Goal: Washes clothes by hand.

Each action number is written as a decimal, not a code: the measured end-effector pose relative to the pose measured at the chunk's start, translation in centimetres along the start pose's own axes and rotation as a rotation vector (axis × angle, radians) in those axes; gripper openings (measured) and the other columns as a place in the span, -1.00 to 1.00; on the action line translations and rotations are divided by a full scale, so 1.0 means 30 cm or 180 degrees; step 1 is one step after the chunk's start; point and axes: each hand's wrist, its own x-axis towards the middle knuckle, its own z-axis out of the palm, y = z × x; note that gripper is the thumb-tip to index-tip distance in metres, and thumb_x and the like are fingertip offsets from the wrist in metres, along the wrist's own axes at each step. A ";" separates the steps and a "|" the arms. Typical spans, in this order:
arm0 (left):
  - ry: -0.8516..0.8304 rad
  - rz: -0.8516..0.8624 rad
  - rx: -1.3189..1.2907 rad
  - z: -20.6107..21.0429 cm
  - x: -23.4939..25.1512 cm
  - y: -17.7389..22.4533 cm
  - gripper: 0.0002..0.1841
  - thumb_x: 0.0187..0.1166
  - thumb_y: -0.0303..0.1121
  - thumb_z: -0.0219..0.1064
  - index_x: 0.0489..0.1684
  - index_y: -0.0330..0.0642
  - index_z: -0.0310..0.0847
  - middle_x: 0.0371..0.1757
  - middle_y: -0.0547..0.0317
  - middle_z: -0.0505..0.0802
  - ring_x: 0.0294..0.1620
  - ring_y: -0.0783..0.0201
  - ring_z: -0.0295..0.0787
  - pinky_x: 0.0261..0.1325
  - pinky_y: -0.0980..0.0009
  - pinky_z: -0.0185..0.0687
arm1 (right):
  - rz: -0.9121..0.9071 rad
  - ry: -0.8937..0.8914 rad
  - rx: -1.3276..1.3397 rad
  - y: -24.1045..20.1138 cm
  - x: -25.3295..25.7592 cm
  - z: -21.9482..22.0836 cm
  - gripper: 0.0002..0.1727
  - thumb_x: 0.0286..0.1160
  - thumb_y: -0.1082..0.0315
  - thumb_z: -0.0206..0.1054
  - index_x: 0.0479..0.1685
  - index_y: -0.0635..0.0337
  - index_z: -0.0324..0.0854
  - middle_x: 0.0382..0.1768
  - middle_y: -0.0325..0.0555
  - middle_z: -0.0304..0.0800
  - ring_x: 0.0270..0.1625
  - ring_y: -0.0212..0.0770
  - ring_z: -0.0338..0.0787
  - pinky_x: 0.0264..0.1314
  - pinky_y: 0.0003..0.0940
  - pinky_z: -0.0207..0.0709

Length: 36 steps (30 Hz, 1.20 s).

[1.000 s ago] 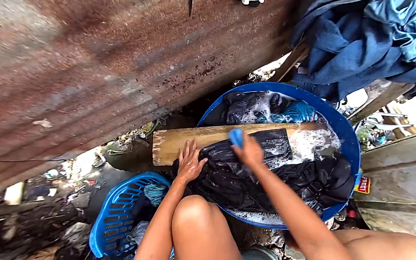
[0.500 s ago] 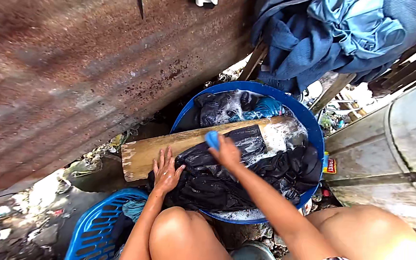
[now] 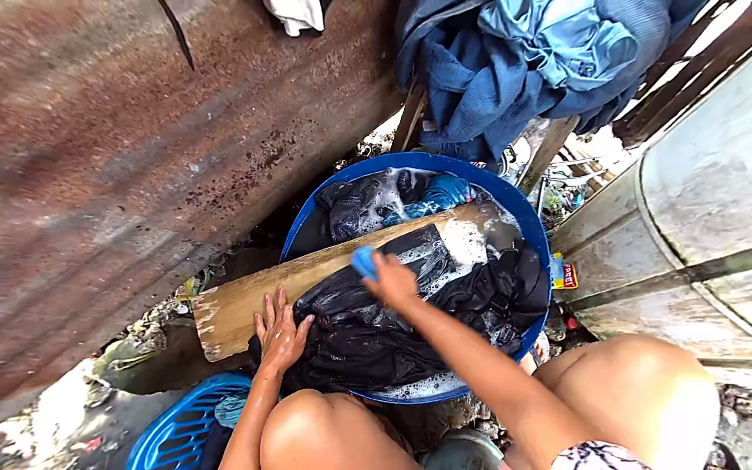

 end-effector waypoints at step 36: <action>-0.0070 -0.0073 -0.0072 0.001 -0.001 0.005 -0.27 0.78 -0.02 0.11 0.77 -0.41 0.15 0.93 -0.18 -0.06 0.94 -0.24 -0.45 0.81 -0.31 -0.67 | -0.0186 -0.1123 0.2221 0.172 -0.076 -0.221 -0.31 0.38 0.49 0.41 0.58 0.37 0.32 0.21 0.29 0.69 0.13 0.03 0.76 0.23 0.01 0.66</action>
